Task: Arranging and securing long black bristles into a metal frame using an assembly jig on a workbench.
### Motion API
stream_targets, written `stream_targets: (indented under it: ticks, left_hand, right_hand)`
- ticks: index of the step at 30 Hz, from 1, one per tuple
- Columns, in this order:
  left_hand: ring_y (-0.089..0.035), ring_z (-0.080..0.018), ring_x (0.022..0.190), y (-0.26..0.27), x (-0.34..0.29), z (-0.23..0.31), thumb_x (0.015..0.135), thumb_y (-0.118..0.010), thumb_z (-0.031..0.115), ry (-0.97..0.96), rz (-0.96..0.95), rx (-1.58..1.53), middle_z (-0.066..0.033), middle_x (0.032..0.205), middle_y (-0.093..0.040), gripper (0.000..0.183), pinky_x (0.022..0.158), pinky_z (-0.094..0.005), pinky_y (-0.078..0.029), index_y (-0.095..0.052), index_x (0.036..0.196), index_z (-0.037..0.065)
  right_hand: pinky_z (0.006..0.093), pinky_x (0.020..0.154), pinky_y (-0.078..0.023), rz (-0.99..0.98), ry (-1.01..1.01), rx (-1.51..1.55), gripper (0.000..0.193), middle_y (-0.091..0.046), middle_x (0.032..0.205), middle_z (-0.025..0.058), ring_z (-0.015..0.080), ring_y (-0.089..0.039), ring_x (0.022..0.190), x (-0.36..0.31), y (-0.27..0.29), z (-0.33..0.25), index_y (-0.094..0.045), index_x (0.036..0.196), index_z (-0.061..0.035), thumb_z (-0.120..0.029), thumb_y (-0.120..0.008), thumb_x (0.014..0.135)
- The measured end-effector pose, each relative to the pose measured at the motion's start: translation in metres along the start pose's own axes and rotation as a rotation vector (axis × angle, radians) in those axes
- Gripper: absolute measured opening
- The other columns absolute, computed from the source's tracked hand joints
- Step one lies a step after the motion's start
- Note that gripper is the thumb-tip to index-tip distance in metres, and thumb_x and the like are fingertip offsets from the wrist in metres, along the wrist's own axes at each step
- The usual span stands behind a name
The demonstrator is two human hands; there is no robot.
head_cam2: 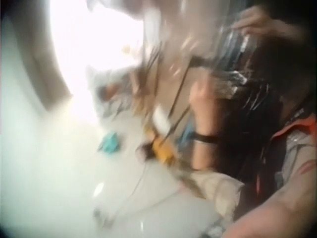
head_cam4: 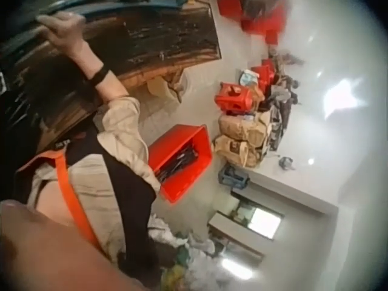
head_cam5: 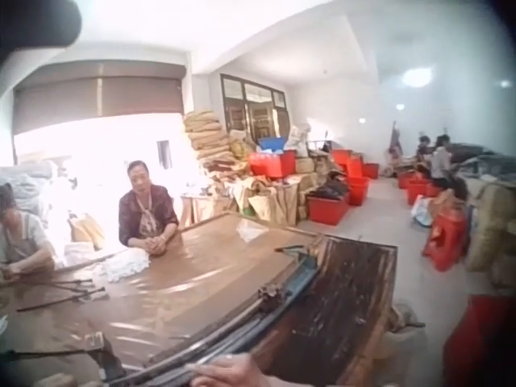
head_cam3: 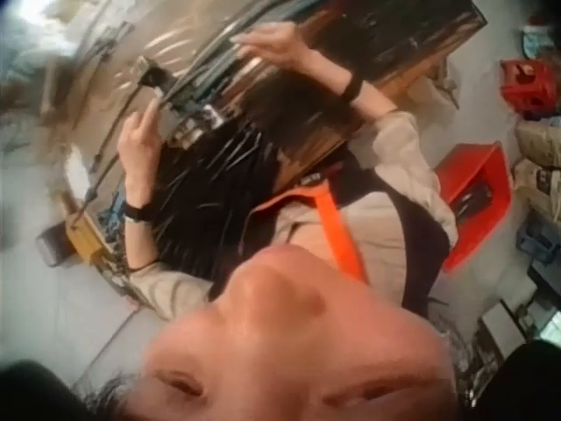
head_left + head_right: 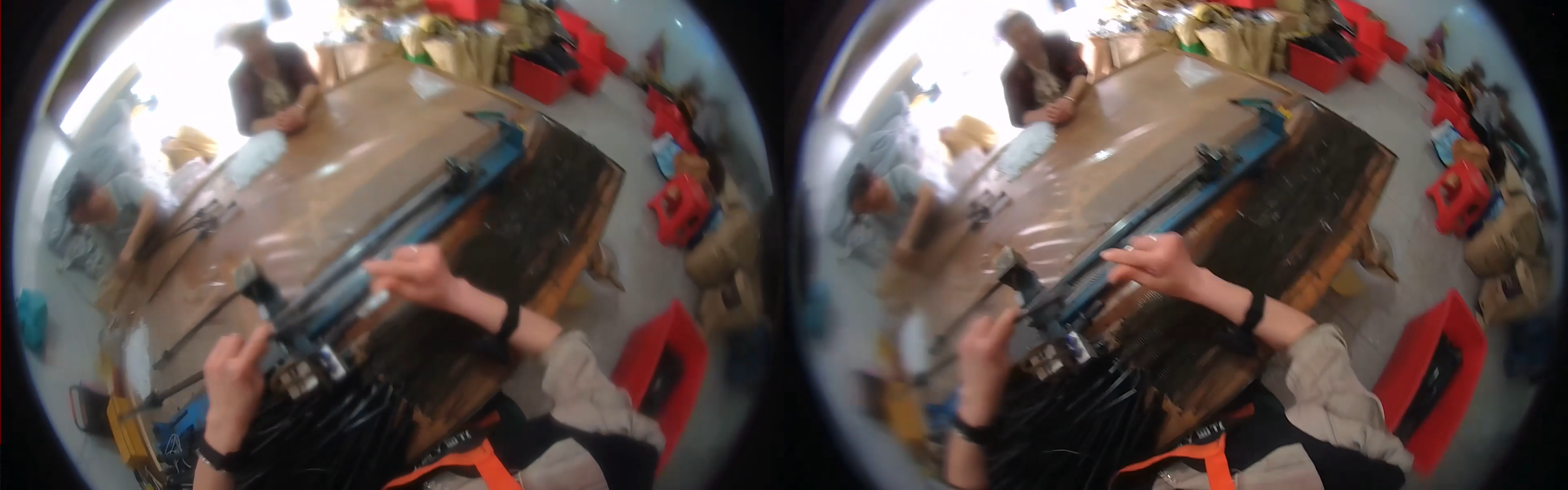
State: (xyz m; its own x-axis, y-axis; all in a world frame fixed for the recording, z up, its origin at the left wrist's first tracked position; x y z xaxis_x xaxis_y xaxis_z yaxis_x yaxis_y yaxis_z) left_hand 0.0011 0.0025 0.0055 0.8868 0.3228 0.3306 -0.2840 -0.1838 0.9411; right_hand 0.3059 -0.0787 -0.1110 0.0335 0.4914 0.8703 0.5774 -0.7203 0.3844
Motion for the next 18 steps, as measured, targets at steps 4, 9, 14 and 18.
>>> stream_targets:
  ticks: [4,9,14,18]
  left_hand:
    - [-0.055,-0.0312,0.072,-0.001,0.004,0.009,0.086,-0.058,0.000,0.028,-0.074,-0.066,-0.0133,0.076,-0.053,0.035,0.063,-0.0405,-0.046,-0.064,0.119,0.009]
    - [-0.059,-0.0363,0.084,0.029,-0.037,-0.053,0.090,-0.055,-0.002,0.179,0.242,0.099,-0.0189,0.091,-0.059,0.029,0.071,-0.0433,-0.049,-0.062,0.119,0.004]
    - [-0.061,-0.0362,0.087,0.077,-0.061,-0.083,0.095,-0.055,0.001,0.322,0.300,0.278,-0.0204,0.100,-0.062,0.025,0.073,-0.0412,-0.048,-0.060,0.120,0.001]
    - [-0.062,-0.0337,0.085,0.097,-0.059,-0.065,0.095,-0.056,0.003,0.364,0.329,0.119,-0.0197,0.097,-0.064,0.027,0.075,-0.0383,-0.049,-0.061,0.122,0.002]
  right_hand:
    - [0.0337,0.044,-0.043,0.015,0.086,-0.018,0.040,-0.057,0.065,0.0024,0.0202,-0.055,0.051,0.007,-0.006,-0.032,-0.068,0.117,-0.0186,-0.028,-0.078,0.079]
    - [0.0382,0.068,-0.052,-0.117,-0.082,-0.201,0.027,-0.067,0.081,0.0065,0.0236,-0.066,0.077,-0.005,0.009,0.010,-0.066,0.110,-0.0137,-0.017,-0.072,0.084]
    - [0.0335,0.069,-0.052,-0.277,-0.352,0.109,0.013,-0.069,0.083,0.0098,0.0197,-0.067,0.076,0.007,-0.034,0.007,-0.066,0.099,-0.0060,-0.014,-0.068,0.089]
    - [0.0282,0.066,-0.051,-0.391,-0.494,0.570,0.011,-0.071,0.081,0.0071,0.0138,-0.066,0.071,0.069,-0.094,-0.039,-0.067,0.098,-0.0052,-0.014,-0.067,0.091]
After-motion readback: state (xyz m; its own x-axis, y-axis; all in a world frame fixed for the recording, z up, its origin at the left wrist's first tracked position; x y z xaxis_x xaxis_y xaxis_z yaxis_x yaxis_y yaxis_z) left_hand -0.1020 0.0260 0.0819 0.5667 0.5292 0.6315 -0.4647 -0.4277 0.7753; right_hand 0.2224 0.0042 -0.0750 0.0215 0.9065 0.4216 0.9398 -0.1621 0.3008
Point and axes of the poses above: each hand's wrist, its own x-axis towards the middle knuckle, its own y-axis out of the back of the hand, z = x × y, the point moved 1 cm from there along x, towards the middle knuckle
